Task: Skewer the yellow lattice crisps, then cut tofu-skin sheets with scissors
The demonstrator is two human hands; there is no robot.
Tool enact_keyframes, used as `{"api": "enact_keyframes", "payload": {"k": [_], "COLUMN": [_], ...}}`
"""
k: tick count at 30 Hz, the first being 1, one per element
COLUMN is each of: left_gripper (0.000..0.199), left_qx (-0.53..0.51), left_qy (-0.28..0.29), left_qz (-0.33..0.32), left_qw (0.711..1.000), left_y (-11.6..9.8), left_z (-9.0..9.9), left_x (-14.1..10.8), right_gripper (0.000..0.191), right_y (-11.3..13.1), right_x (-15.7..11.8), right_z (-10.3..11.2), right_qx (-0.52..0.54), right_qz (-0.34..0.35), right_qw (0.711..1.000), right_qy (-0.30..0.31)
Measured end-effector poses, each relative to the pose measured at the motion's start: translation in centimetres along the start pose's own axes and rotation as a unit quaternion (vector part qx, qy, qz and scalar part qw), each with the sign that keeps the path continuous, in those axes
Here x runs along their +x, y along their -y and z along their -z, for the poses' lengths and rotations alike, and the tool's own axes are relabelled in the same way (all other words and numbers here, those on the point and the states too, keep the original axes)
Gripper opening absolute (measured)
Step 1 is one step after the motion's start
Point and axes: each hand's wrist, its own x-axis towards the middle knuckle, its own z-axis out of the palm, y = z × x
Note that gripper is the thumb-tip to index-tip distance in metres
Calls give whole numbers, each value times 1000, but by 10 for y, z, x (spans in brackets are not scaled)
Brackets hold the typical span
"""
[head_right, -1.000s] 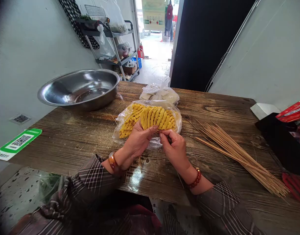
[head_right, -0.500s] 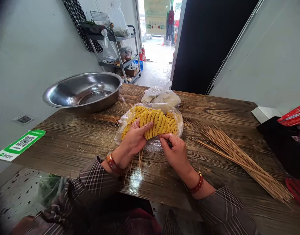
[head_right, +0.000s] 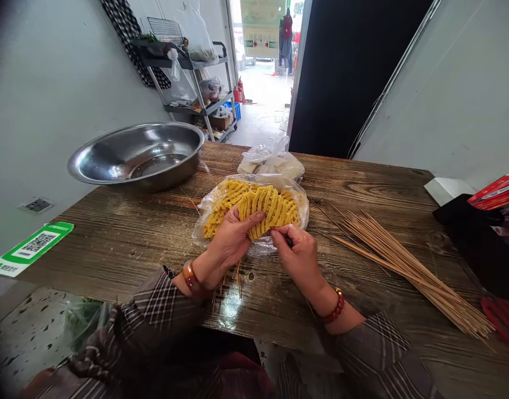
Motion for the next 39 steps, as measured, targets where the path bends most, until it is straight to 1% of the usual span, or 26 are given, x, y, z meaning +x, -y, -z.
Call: {"api": "enact_keyframes", "payload": {"k": [3, 6, 9, 13, 18, 23, 32, 39], "left_gripper": [33, 32, 33, 33, 33, 32, 34, 31], "left_qx": [-8, -18, -30, -37, -36, -49, -58, -50], "left_qy": [-4, -18, -35, -39, -40, -38, -34, -30], "left_qz": [4, 5, -8, -22, -19, -17, -13, -12], "left_qw": [1000, 1000, 999, 998, 998, 998, 998, 998], "left_y": [-2, -8, -16, -23, -16, -9, -8, -5], "left_z": [0, 1, 5, 9, 8, 7, 1, -1], "left_x": [0, 2, 5, 8, 7, 7, 3, 1], "right_gripper": [21, 20, 18, 18, 18, 17, 17, 16], "right_y": [0, 1, 2, -1, -6, -5, -5, -6], "right_x": [1, 1, -1, -4, -4, -4, -6, -6], "right_z": [1, 3, 3, 1, -1, -2, -2, -3], "right_qx": [18, 21, 2, -26, -16, -27, -40, -39], "right_qz": [-13, -9, 21, 61, 59, 58, 53, 53], "right_qw": [1000, 999, 999, 997, 998, 998, 998, 998], "right_qy": [-1, 23, 44, 50, 32, 23, 16, 6]}}
